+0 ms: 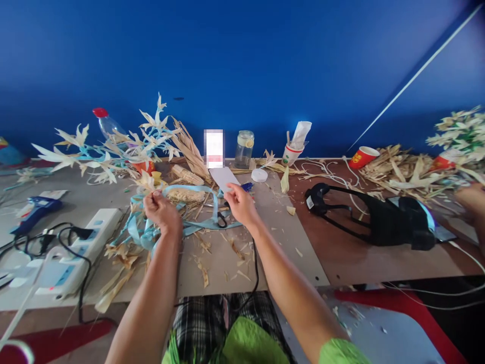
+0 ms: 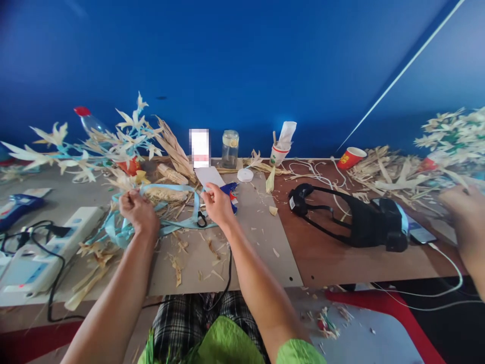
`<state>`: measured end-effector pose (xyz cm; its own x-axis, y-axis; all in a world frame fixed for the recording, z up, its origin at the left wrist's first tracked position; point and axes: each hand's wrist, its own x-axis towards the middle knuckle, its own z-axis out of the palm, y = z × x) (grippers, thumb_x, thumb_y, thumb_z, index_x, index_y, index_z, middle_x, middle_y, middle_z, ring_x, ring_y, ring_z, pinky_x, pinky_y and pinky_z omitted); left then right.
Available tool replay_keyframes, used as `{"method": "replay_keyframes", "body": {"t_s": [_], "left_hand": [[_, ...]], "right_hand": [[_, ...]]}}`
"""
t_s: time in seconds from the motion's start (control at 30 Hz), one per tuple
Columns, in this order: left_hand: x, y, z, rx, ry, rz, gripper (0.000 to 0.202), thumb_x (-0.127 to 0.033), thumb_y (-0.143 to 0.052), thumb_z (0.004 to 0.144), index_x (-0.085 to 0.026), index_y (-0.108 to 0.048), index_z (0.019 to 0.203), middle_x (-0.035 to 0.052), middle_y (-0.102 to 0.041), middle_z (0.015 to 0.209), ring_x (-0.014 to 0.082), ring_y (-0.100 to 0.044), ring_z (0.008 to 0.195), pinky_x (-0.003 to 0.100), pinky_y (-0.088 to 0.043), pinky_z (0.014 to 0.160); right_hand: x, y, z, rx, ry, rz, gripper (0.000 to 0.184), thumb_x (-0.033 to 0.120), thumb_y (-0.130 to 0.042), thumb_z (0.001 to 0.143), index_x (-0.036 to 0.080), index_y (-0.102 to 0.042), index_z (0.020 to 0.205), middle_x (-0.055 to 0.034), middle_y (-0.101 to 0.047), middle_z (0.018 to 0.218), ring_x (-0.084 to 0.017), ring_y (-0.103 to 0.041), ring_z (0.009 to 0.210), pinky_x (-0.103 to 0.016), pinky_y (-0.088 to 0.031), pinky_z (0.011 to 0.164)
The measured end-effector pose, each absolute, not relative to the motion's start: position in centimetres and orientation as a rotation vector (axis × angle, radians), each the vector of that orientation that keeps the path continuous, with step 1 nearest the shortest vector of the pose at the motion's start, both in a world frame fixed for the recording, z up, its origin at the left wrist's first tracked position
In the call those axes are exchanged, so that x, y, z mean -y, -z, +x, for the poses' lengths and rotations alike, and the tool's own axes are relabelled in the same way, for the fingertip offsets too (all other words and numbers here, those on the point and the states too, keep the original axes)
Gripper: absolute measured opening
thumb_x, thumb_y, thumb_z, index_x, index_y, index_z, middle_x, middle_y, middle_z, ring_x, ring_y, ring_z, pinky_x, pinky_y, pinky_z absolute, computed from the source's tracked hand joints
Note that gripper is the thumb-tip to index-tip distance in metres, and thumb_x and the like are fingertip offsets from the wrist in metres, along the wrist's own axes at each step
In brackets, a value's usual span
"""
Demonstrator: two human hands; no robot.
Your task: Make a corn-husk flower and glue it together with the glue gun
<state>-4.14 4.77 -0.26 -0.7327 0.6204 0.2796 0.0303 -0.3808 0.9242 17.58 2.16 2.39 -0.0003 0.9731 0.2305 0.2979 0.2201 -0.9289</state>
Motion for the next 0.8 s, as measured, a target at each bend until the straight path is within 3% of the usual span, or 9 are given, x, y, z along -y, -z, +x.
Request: {"method": "replay_keyframes", "body": {"t_s": [0.17,0.3,0.37,0.47,0.6,0.7,0.8], "left_hand": [[-5.0,0.5,-4.0,-1.608,-2.344,0.896,0.017,-0.030,-0.047,0.086,-0.017,-0.050,0.076,-0.0022,-0.048,0.070,0.0088,-0.041,0.054,0.024,-0.036,0.053],[-3.8,0.2,-2.7,-1.680,-2.227,1.350,0.015,-0.027,-0.053,0.085,-0.017,-0.057,0.075,0.0026,-0.054,0.074,0.0159,-0.050,0.075,0.031,-0.042,0.078],[-3.1,-0.1,-1.7,-1.569,-2.148,1.554,0.013,-0.028,-0.058,0.082,-0.018,-0.060,0.074,0.0061,-0.056,0.083,0.0190,-0.051,0.089,0.034,-0.040,0.088],[-2.4,-0.4,-0.7,-1.436,-2.084,1.605,0.013,-0.030,-0.060,0.081,-0.018,-0.061,0.075,0.0077,-0.056,0.091,0.0199,-0.051,0.094,0.036,-0.038,0.093],[-2.6,-0.4,-1.0,-1.446,-2.129,1.514,0.014,-0.032,-0.058,0.082,-0.019,-0.061,0.078,0.0065,-0.055,0.090,0.0193,-0.050,0.094,0.036,-0.036,0.095],[-2.8,-0.3,-1.4,-1.495,-2.140,1.516,0.013,-0.030,-0.056,0.084,-0.019,-0.060,0.078,0.0056,-0.055,0.089,0.0181,-0.050,0.092,0.034,-0.037,0.093],[-2.8,-0.2,-1.4,-1.490,-2.105,1.558,0.010,-0.027,-0.055,0.084,-0.019,-0.061,0.080,0.0059,-0.057,0.088,0.0184,-0.051,0.091,0.033,-0.037,0.091]], "right_hand": [[-0.7,-2.4,16.2,2.124,-0.834,-1.113,0.021,0.029,-0.057,0.083,0.016,-0.068,0.095,-0.0063,-0.067,0.095,-0.015,-0.061,0.085,-0.025,-0.044,0.078],[0.8,-1.6,13.8,2.482,-0.482,-1.202,0.017,0.027,-0.063,0.078,0.016,-0.071,0.088,-0.0122,-0.063,0.102,-0.026,-0.057,0.095,-0.036,-0.041,0.083],[0.8,-1.3,13.3,2.475,-0.469,-1.201,0.011,0.021,-0.060,0.079,0.017,-0.070,0.081,-0.0113,-0.063,0.100,-0.025,-0.056,0.095,-0.036,-0.040,0.084],[-0.2,-1.3,14.2,2.180,-0.858,-1.147,0.008,0.021,-0.061,0.077,0.016,-0.067,0.074,-0.0061,-0.063,0.088,-0.018,-0.056,0.082,-0.031,-0.043,0.079],[-2.1,-2.2,17.6,1.346,-1.432,-0.930,0.027,0.043,-0.070,0.066,0.017,-0.063,0.071,0.0000,-0.062,0.070,-0.015,-0.057,0.070,-0.030,-0.046,0.073],[-2.6,-3.0,19.9,0.889,-1.490,-0.646,0.032,0.048,-0.074,0.059,0.020,-0.057,0.064,0.0011,-0.060,0.066,-0.015,-0.058,0.070,-0.035,-0.047,0.075],[-2.6,-3.4,21.2,0.759,-1.392,-0.501,0.030,0.048,-0.069,0.065,0.022,-0.054,0.062,0.0010,-0.062,0.072,-0.014,-0.056,0.070,-0.036,-0.048,0.078]]}}
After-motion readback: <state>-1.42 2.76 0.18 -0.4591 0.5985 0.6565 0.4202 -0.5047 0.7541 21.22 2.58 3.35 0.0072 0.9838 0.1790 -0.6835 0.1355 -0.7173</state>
